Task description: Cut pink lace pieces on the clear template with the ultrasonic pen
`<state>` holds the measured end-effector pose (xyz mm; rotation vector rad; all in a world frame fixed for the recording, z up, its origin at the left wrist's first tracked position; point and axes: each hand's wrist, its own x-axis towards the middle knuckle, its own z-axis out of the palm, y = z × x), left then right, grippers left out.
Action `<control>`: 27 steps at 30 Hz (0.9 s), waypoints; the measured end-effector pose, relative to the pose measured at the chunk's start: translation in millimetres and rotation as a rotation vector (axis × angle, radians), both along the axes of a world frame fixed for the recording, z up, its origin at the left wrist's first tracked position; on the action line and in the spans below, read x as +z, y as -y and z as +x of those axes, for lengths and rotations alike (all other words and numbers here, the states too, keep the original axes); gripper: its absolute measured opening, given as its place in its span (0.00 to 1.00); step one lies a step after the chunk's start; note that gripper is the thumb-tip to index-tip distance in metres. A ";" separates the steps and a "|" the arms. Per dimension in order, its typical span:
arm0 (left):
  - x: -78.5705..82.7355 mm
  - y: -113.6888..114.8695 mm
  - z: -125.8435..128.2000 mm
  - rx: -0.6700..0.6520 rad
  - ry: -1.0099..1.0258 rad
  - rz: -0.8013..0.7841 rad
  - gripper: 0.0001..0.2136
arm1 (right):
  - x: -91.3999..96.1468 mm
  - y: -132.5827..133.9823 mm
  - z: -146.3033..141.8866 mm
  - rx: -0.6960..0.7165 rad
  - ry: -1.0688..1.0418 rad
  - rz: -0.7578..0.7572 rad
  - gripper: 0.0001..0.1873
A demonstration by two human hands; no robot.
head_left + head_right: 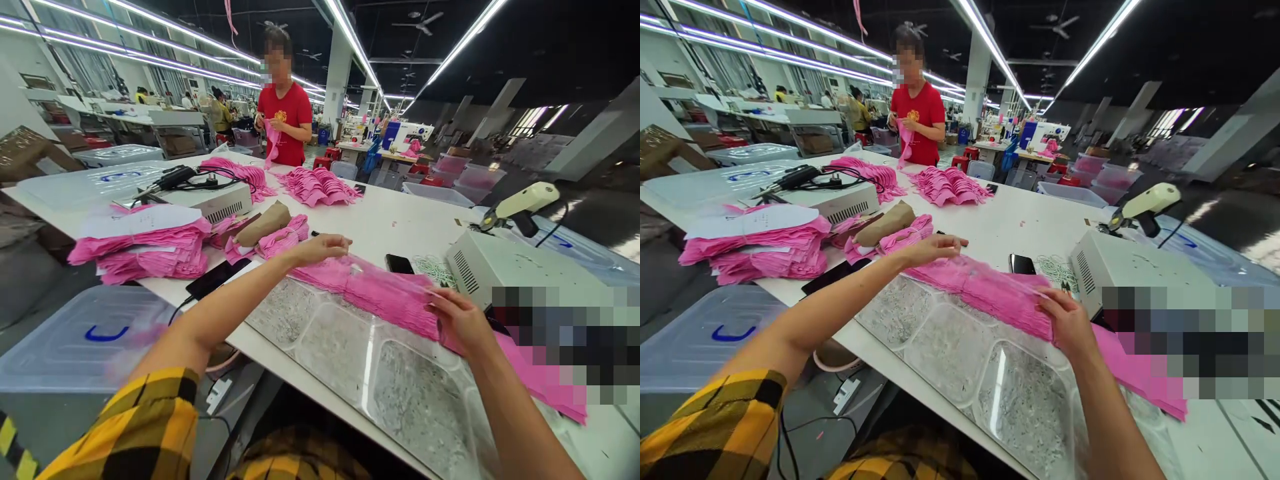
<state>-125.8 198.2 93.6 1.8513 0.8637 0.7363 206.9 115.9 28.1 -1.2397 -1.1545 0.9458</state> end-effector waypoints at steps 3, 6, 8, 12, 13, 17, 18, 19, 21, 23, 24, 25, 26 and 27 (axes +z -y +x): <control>-18.8 36.8 -38.6 -0.164 -0.143 0.064 0.04 | -11.9 39.6 -21.0 0.245 0.270 0.033 0.13; -41.0 69.5 -63.1 -0.272 -0.247 0.127 0.02 | -17.7 70.4 -35.8 0.564 0.676 0.114 0.11; -51.3 85.1 -69.2 -0.302 -0.283 0.173 0.02 | -14.6 78.7 -41.2 0.658 0.797 0.121 0.12; -61.9 101.6 -64.8 -0.284 -0.297 0.307 0.06 | 1.7 74.4 -49.0 0.624 0.794 0.125 0.14; -64.8 103.7 -62.4 -0.282 -0.311 0.366 0.09 | 4.9 72.9 -51.6 0.608 0.788 0.134 0.14; -81.5 109.5 -57.5 -0.290 -0.428 0.533 0.17 | 5.1 77.2 -60.4 0.668 0.885 0.136 0.10; -85.5 110.5 -58.2 -0.286 -0.443 0.539 0.18 | 2.5 80.1 -60.6 0.688 0.924 0.126 0.09; -88.4 111.1 -59.6 -0.280 -0.448 0.541 0.19 | -0.4 83.1 -59.6 0.696 0.956 0.117 0.08; -90.5 111.2 -63.8 -0.275 -0.440 0.532 0.19 | -5.7 87.8 -54.8 0.693 0.979 0.102 0.08; -87.4 110.0 -68.6 -0.276 -0.430 0.509 0.19 | -7.9 90.1 -49.2 0.680 0.957 0.083 0.07; -84.6 109.4 -70.9 -0.277 -0.421 0.493 0.17 | -7.6 90.3 -47.5 0.671 0.938 0.073 0.07; -81.3 109.3 -73.0 -0.272 -0.409 0.479 0.16 | -6.3 90.0 -47.3 0.660 0.916 0.068 0.07; -78.0 110.0 -74.9 -0.261 -0.395 0.468 0.14 | -4.3 89.2 -49.1 0.646 0.893 0.071 0.08; -75.0 111.7 -76.6 -0.246 -0.382 0.463 0.13 | -1.7 88.2 -53.1 0.635 0.868 0.081 0.09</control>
